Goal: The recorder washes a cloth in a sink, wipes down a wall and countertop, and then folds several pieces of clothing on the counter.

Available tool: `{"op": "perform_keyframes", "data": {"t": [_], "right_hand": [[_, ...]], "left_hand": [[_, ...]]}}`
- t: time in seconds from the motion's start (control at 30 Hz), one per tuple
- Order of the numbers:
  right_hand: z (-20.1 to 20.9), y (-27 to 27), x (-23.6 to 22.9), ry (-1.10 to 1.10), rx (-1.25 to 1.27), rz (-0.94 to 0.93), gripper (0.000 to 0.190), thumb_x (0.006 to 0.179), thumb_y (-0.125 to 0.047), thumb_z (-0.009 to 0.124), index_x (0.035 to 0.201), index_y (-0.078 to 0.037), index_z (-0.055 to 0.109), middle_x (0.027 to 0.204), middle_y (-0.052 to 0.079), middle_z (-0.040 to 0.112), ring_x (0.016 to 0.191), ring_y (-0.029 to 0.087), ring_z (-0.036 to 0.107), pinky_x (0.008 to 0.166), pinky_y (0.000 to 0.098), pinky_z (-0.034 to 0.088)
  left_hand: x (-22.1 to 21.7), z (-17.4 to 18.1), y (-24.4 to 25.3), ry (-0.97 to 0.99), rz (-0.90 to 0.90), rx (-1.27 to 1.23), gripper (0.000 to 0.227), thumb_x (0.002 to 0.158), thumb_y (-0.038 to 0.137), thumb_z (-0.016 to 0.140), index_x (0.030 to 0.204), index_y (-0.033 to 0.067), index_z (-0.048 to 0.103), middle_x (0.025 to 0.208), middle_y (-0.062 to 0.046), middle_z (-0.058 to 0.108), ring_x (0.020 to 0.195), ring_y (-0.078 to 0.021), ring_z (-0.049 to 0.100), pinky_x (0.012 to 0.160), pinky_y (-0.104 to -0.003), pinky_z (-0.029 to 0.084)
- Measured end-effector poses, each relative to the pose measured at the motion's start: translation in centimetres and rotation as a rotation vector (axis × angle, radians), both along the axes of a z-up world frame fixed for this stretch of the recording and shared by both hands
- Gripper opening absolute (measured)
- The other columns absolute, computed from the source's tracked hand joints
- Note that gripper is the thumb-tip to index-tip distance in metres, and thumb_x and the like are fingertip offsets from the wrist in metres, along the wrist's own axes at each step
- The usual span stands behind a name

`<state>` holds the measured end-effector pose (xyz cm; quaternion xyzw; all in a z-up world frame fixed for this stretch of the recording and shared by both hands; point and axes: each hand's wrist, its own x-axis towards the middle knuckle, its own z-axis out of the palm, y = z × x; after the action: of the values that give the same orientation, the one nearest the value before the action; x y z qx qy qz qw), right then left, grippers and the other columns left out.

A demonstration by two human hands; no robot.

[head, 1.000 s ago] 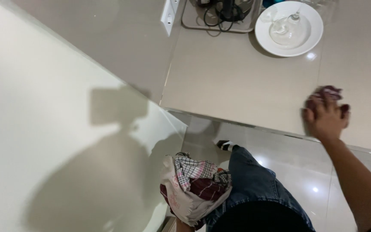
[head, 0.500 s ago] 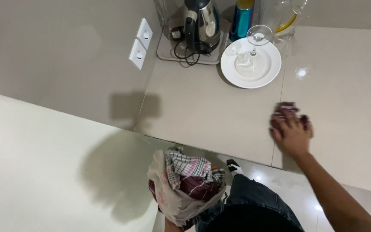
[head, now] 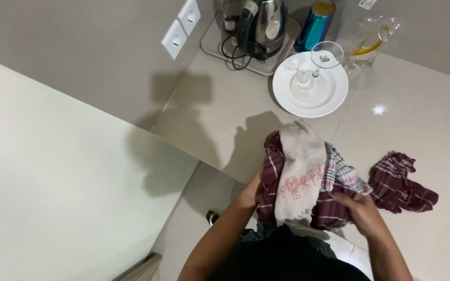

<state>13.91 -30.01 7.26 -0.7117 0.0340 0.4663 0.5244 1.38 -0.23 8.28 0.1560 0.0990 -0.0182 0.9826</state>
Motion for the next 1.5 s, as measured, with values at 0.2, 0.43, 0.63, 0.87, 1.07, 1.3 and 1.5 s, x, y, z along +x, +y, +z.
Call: {"op": "perform_keyframes", "data": {"t": [0.2,0.43,0.63,0.87,1.07,1.3,1.5], "right_hand": [[3.3,-6.7,3.0,-0.484,-0.263,-0.080,0.057,0.086,-0.028,0.076,0.133,0.003,0.064,0.115,0.030,0.073,0.099,0.045,0.068,0.088,0.0619,0.054],[8.4,3.7,-0.9,-1.202,-0.537,0.389,0.101,0.077,-0.072,0.063,0.163,-0.030,0.031,0.162,0.026,0.030,0.148,0.046,0.032,0.114,0.0780,0.016],[-0.1,-2.3,3.0,-0.859,-0.517,0.475,0.069,0.090,-0.050,0.061,0.154,-0.037,0.039,0.176,0.013,0.018,0.128,0.034,0.057,0.085,0.0540,0.065],[-1.2,-11.9,13.6,-1.394,-0.720,0.257,0.058,0.085,0.004,0.067,0.141,-0.008,0.056,0.149,0.020,0.052,0.138,0.042,0.049,0.115,0.0489,0.047],[8.4,-8.7,13.7,-1.341,-0.908,0.249,0.073,0.071,-0.007,0.077,0.141,-0.015,0.061,0.143,0.026,0.050,0.133,0.043,0.047,0.112,0.0564,0.040],[6.4,-3.2,4.8,-1.197,-0.614,0.650,0.091,0.068,-0.048,0.082,0.146,-0.021,0.043,0.144,0.017,0.048,0.126,0.035,0.056,0.097,0.0503,0.050],[14.2,-11.2,6.6,-0.544,-1.266,0.709,0.079,0.088,-0.055,0.075,0.156,-0.036,0.039,0.165,0.001,0.035,0.148,0.028,0.038,0.117,0.0579,0.038]], "left_hand": [[3.8,0.7,0.8,0.005,-0.372,0.306,0.092,0.088,0.051,0.073,0.159,0.0156,0.027,0.143,-0.025,0.054,0.122,-0.0342,0.061,0.097,-0.050,0.052],[3.8,-2.8,-2.7,0.301,-0.332,1.308,0.081,0.083,0.029,0.078,0.151,0.0018,0.042,0.139,-0.022,0.062,0.124,-0.0297,0.064,0.108,-0.042,0.048],[4.5,2.8,0.3,0.640,-0.295,1.256,0.058,0.094,0.021,0.053,0.151,0.0132,0.047,0.112,-0.024,0.074,0.092,-0.0364,0.075,0.085,-0.040,0.061],[9.9,1.1,-4.0,0.206,-0.011,1.433,0.053,0.093,0.020,0.064,0.143,0.0071,0.050,0.118,-0.018,0.071,0.098,-0.0273,0.072,0.085,-0.040,0.056],[12.3,-0.5,-7.5,0.353,-0.169,1.822,0.056,0.091,0.034,0.078,0.138,0.0119,0.056,0.131,-0.021,0.059,0.121,-0.0351,0.057,0.101,-0.044,0.049],[12.6,1.9,-11.6,-0.257,-0.122,2.239,0.072,0.066,0.036,0.084,0.133,0.0191,0.066,0.128,-0.014,0.053,0.119,-0.0342,0.050,0.099,-0.056,0.040],[16.2,0.9,-11.1,-0.291,0.028,2.152,0.020,0.095,0.030,0.070,0.101,0.0121,0.078,0.121,-0.013,0.068,0.108,-0.0313,0.062,0.092,-0.045,0.053]]}}
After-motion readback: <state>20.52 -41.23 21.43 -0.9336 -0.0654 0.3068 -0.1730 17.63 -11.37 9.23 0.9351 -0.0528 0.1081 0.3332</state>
